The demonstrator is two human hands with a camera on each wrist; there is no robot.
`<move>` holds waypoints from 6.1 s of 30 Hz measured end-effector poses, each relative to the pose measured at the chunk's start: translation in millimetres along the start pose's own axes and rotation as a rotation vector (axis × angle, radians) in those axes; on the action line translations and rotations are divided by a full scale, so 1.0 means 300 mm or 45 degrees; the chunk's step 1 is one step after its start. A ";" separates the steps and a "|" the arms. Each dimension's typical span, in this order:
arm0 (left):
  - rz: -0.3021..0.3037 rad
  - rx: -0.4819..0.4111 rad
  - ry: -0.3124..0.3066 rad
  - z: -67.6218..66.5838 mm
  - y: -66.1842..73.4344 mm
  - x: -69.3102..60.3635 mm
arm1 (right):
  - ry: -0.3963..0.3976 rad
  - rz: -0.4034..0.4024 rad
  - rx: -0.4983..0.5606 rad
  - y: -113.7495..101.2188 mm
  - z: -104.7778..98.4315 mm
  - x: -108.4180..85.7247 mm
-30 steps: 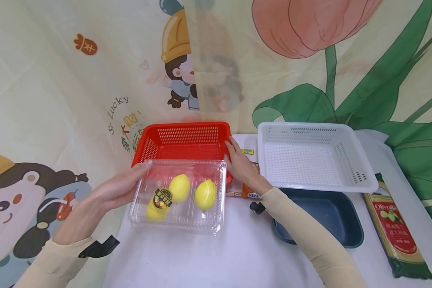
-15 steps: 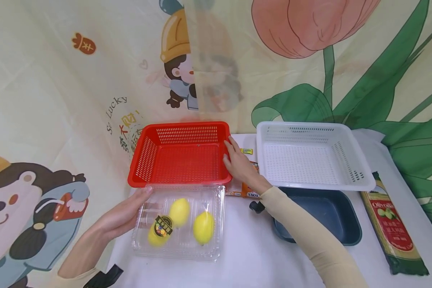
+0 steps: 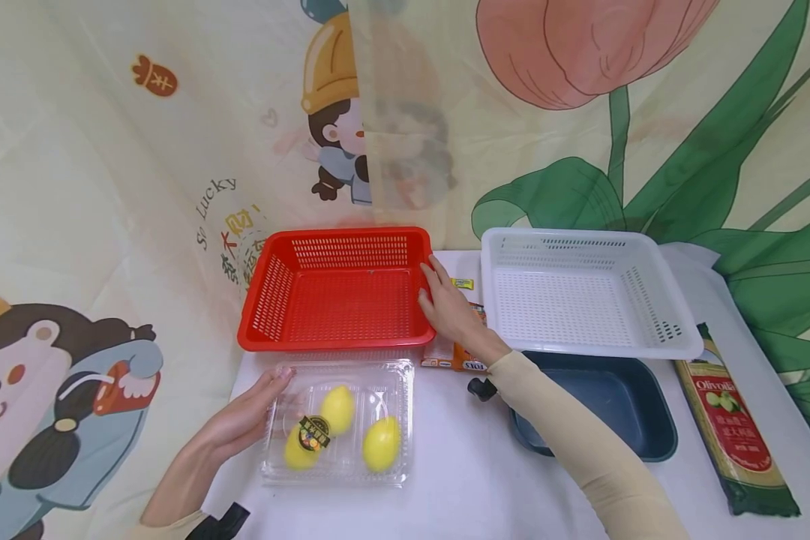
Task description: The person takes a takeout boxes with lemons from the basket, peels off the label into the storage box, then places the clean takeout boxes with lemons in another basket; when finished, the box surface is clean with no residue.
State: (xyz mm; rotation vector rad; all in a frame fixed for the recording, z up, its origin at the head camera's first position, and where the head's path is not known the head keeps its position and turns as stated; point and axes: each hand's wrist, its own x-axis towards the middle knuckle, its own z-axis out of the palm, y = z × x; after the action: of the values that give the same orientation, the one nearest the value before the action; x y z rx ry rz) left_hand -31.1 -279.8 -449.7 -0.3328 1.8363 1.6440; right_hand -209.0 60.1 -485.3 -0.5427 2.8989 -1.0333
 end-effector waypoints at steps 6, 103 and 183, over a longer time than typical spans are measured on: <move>-0.003 0.007 0.020 -0.001 -0.019 0.035 | -0.007 0.019 0.009 0.000 0.002 0.001; -0.018 0.059 0.086 0.006 -0.021 0.082 | -0.575 -1.236 -0.699 -0.416 0.188 -0.353; -0.080 0.043 0.060 0.000 -0.005 0.085 | -0.266 -0.690 -0.011 -0.099 -0.155 -0.508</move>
State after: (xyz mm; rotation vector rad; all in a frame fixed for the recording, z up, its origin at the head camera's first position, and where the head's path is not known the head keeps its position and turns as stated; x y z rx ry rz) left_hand -49.7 -274.5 -466.4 -0.4134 1.8671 1.5736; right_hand -62.3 116.9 -445.9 -1.3960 2.6240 -0.9258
